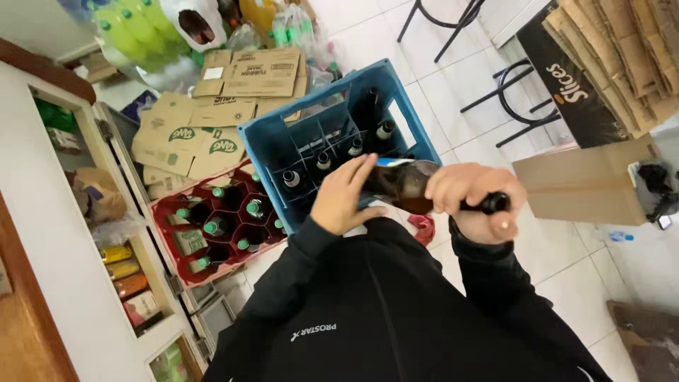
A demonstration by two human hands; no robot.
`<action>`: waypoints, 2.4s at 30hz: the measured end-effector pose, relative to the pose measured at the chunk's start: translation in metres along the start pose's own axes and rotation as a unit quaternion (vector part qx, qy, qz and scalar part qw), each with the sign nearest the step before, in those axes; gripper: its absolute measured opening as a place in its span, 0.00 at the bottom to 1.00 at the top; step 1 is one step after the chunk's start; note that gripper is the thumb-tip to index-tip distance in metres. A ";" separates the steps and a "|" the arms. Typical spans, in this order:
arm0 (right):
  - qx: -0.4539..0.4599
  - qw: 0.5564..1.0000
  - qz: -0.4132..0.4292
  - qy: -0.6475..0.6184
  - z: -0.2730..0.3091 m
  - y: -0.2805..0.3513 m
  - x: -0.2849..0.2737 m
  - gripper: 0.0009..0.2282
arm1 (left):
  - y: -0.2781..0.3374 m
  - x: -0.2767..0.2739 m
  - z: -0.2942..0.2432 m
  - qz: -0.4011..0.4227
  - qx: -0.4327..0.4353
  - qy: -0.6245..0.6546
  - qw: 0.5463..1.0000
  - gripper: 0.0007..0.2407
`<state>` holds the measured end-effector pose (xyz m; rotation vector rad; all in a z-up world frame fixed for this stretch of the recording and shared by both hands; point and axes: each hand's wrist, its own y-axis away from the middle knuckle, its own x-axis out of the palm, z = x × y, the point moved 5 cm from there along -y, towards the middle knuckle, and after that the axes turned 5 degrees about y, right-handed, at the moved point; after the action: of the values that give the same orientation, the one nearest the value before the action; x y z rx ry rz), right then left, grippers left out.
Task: The person picks up glass bottles one at a time and wipes them with a cloth before placing them into a blue plastic crate.
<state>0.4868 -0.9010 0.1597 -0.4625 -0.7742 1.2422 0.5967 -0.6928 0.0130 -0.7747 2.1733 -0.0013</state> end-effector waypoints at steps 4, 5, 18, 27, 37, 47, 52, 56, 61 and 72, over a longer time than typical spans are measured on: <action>0.019 0.998 0.029 -0.059 -0.045 -0.007 -0.012 0.22 | 0.027 0.015 0.033 0.049 -0.084 -0.015 0.995 0.45; 0.012 0.998 0.024 -0.053 -0.057 -0.008 -0.013 0.24 | 0.031 0.019 0.040 0.062 -0.119 -0.017 0.991 0.41; 0.043 0.993 0.076 -0.076 -0.163 0.025 -0.025 0.22 | 0.038 0.091 0.060 0.138 -0.293 -0.096 0.941 0.32; 0.162 0.950 0.268 -0.016 -0.195 0.058 -0.038 0.13 | 0.036 0.087 0.061 0.094 -0.307 -0.108 0.941 0.33; 0.124 0.861 0.453 0.195 -0.215 0.072 -0.045 0.16 | 0.037 0.085 0.060 0.094 -0.323 -0.108 0.935 0.31; 0.175 0.715 0.590 0.332 -0.248 0.107 -0.070 0.18 | 0.038 0.084 0.059 0.095 -0.322 -0.091 0.938 0.32; 0.185 0.683 0.606 0.363 -0.258 0.110 -0.070 0.16 | 0.043 0.089 0.058 0.097 -0.296 -0.094 0.946 0.31; 0.214 0.643 0.637 0.368 -0.263 0.108 -0.065 0.17 | 0.044 0.090 0.060 0.087 -0.301 -0.094 0.945 0.31; 0.202 0.603 0.676 0.373 -0.268 0.107 -0.071 0.20 | 0.043 0.088 0.062 0.073 -0.299 -0.096 0.947 0.30; 0.146 0.721 0.626 0.260 -0.208 0.070 -0.080 0.08 | 0.042 0.082 0.059 0.024 -0.306 -0.137 0.942 0.23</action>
<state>0.5841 -0.9386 -0.0496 -1.0982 0.3944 2.2735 0.5762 -0.6876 -0.0948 -0.9903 1.9261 0.7935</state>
